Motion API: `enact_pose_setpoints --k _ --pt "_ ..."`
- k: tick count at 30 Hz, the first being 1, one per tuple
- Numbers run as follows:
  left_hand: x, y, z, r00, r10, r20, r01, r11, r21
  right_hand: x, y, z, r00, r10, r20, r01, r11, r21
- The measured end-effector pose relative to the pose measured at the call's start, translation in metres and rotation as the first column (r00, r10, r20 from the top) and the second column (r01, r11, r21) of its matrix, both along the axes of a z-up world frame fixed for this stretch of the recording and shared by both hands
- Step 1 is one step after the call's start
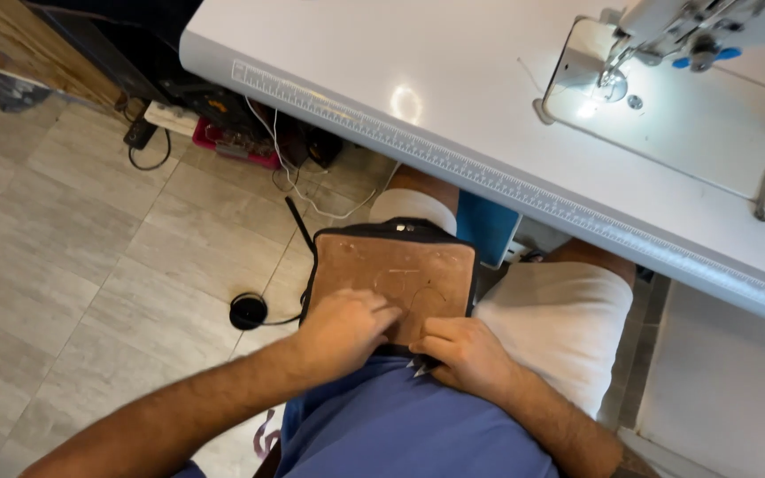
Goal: Assembling and sewing leather bag components using an industrial sewing machine and manual folding.
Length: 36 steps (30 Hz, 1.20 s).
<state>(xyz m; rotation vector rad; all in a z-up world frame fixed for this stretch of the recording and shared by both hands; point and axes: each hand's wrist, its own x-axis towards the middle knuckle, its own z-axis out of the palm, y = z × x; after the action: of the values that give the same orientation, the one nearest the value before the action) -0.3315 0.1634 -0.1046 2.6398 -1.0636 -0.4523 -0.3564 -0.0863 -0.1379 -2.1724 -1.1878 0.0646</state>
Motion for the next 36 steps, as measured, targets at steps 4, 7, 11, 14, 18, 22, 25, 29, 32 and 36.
enact_pose_setpoints --k 4,7,11,14,18,22,25,29,32,36 --pt "-0.027 -0.001 -0.040 0.991 0.067 0.120 -0.028 0.952 -0.304 0.001 0.001 0.004 1.000 -0.013 0.001 0.013 1.000 0.017" --pt "-0.035 -0.002 -0.031 0.990 0.143 0.018 -0.121 0.892 -0.435 -0.004 0.001 0.001 0.999 -0.043 0.025 0.042 0.999 0.028" --pt "-0.025 0.008 -0.014 0.911 0.328 -0.250 -0.403 0.580 -0.708 0.000 0.006 0.008 0.994 -0.104 -0.043 0.103 0.995 -0.010" --pt "-0.019 0.020 -0.006 0.857 0.339 -0.388 -0.511 0.460 -0.726 0.003 0.009 0.015 0.974 -0.148 -0.173 0.134 0.987 -0.090" --pt "-0.025 0.022 -0.014 0.816 0.344 -0.464 -0.572 0.371 -0.731 0.015 0.022 0.054 0.939 -0.131 -0.319 0.090 0.986 -0.141" --pt "-0.027 0.017 -0.009 0.795 0.340 -0.502 -0.596 0.282 -0.752 0.020 0.041 0.046 0.983 -0.107 -0.147 0.069 0.968 -0.242" --pt "-0.025 0.017 -0.002 0.789 0.337 -0.514 -0.602 0.258 -0.755 0.023 0.053 0.041 0.996 -0.074 -0.044 0.055 0.943 -0.329" --pt "-0.024 0.016 0.002 0.793 0.334 -0.510 -0.595 0.248 -0.764 0.025 0.058 0.031 0.998 -0.061 0.000 0.056 0.920 -0.388" --pt "-0.023 0.016 0.000 0.793 0.340 -0.505 -0.592 0.237 -0.770 0.023 0.064 0.024 0.995 -0.049 0.090 0.080 0.924 -0.375" --pt "-0.025 0.018 -0.009 0.794 0.357 -0.491 -0.588 0.250 -0.769 0.020 0.066 0.007 0.987 -0.016 0.162 0.068 0.945 -0.319"
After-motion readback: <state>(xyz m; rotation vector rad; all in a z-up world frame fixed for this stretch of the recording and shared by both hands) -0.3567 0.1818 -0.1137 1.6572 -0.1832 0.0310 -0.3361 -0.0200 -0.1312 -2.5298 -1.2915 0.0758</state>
